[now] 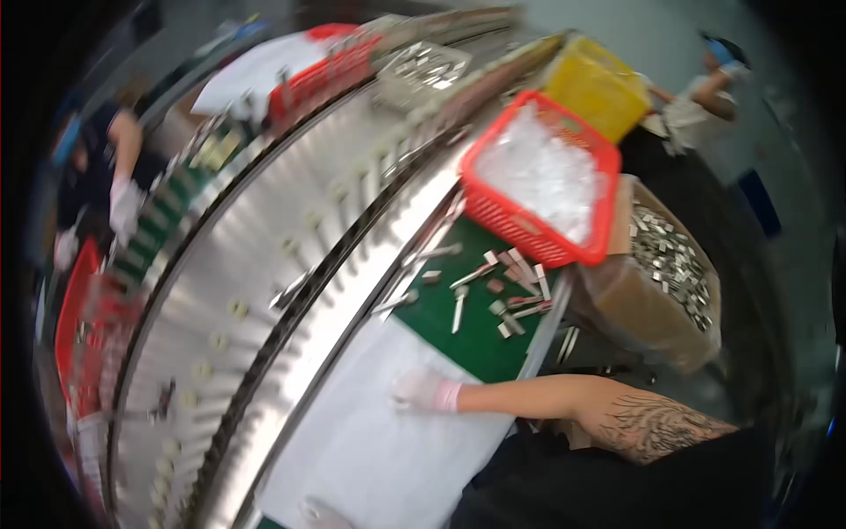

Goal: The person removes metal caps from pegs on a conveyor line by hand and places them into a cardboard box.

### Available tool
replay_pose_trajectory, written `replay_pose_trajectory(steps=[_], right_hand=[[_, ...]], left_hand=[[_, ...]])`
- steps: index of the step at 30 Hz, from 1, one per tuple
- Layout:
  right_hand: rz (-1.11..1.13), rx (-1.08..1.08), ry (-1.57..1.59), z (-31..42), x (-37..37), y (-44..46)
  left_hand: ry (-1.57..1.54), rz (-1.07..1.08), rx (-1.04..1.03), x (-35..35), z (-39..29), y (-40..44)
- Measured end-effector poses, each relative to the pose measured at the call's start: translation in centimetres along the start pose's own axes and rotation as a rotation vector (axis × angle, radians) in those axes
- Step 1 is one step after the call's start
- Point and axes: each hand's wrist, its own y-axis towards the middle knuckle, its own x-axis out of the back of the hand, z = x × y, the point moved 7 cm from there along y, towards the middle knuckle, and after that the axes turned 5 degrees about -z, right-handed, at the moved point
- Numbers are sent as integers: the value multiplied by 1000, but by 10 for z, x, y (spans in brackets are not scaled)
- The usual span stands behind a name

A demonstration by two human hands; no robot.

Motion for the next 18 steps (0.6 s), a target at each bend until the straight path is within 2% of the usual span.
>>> replay_pose_trajectory(steps=[1,2,3,4,5,6,7,9,10,14,18], right_hand=[[6,-45,1,2,15,8],[0,-62,40,10,20,17],[-17,-65,4,18,19,22],[-33,-68,-32,24,18,29],[-36,-73,-24,27,23,29],[-33,-69,5,31,22,27],[-39,-61,7,32,25,25],[-57,-48,-8,31,27,22],[-76,-39,-19,29,32,24],[-94,-28,21,38,37,24],[-105,-26,-5,41,47,26]], left_hand=[[-155,-38,97,-4,-2,1],[29,-177,-5,-2,15,1],[138,-75,79,-5,25,8],[196,-260,-36,4,11,13],[267,-169,104,10,16,15],[225,-289,-9,17,10,13],[254,-314,40,30,13,9],[179,-277,47,37,-7,10],[186,-340,-20,40,-12,11],[212,-309,33,47,-4,7],[218,-320,-1,52,-11,5]])
